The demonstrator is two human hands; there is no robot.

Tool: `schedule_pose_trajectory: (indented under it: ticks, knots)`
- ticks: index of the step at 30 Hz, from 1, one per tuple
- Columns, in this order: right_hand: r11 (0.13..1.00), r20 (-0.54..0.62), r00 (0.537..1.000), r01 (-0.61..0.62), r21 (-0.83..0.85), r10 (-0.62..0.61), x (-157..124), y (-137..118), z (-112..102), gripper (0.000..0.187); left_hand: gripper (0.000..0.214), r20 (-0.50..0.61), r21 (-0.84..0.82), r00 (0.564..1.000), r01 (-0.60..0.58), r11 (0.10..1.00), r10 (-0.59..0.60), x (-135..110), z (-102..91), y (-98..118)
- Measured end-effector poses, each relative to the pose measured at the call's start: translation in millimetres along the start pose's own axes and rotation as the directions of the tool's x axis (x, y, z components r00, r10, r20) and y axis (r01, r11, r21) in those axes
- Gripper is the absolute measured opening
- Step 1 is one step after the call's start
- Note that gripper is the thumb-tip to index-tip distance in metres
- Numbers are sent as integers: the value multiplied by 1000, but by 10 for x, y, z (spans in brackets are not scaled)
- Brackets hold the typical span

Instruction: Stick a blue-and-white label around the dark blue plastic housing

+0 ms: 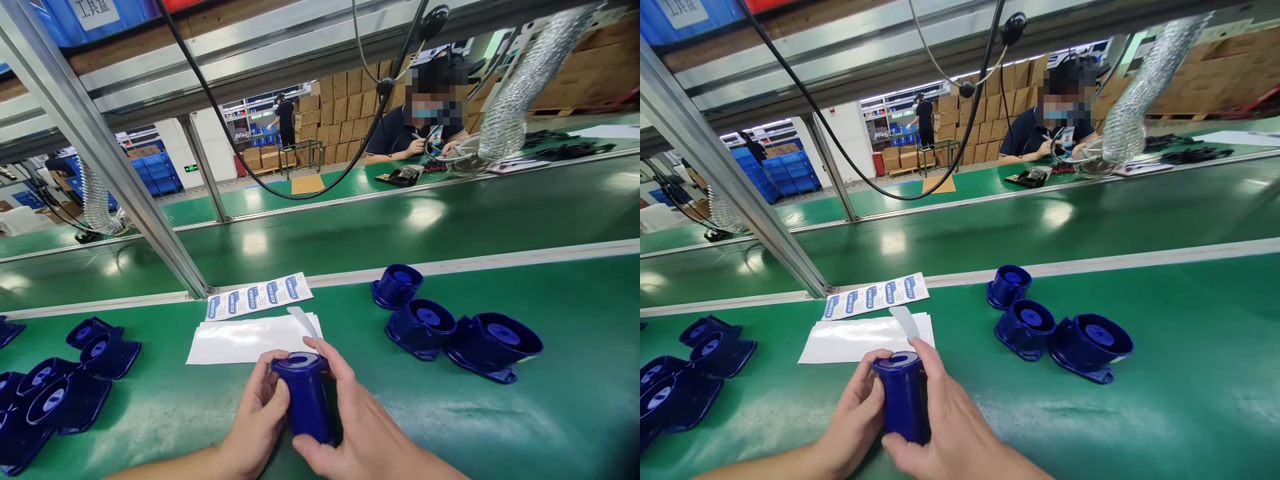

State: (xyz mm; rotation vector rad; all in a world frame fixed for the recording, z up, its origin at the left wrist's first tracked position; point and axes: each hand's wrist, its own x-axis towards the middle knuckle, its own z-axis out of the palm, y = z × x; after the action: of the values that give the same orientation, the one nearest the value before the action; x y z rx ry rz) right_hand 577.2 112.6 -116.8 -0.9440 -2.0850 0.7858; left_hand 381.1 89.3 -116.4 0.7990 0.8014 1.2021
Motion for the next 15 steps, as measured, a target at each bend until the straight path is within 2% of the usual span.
schedule_pose_trajectory:
  ticks: [2, 4, 5, 6, 8, 10, 11, 12, 14, 15]
  knots:
    - [996, 39, 997, 71, -45, -69, -31, 57, -68, 143, 49, 0, -61, 999, 41, 997, -41, 16, 1, 40]
    - [985, 0, 988, 153, -81, -153, -34, 109, -171, 147, 52, -13, -80, 999, 48, 996, -50, 33, -4, 81]
    - [978, -47, 981, 181, -99, -186, -23, 128, -234, 139, 54, -24, -80, 998, 50, 996, -52, 44, -10, 98]
    - [972, -108, 971, 200, -120, -213, -5, 139, -303, 124, 54, -34, -74, 998, 52, 996, -54, 56, -20, 113]
    - [958, -258, 930, 221, -181, -263, 46, 138, -445, 77, 57, -49, -55, 998, 47, 997, -50, 83, -48, 135]
    - [929, -355, 866, 280, -241, -352, 95, 105, -573, 32, 62, -50, -31, 998, 33, 999, -34, 108, -81, 147]
    - [916, -371, 843, 313, -250, -389, 111, 80, -625, 24, 65, -50, -24, 998, 28, 999, -29, 118, -95, 151]
    - [910, -374, 832, 341, -236, -409, 121, 52, -665, 26, 68, -48, -22, 998, 25, 999, -26, 125, -105, 155]
    - [920, -381, 838, 367, -139, -392, 121, 0, -708, 33, 73, -36, -28, 999, 31, 999, -32, 129, -109, 160]
    - [939, -401, 852, 337, -70, -336, 115, -17, -712, 32, 74, -27, -32, 999, 34, 999, -34, 127, -104, 164]
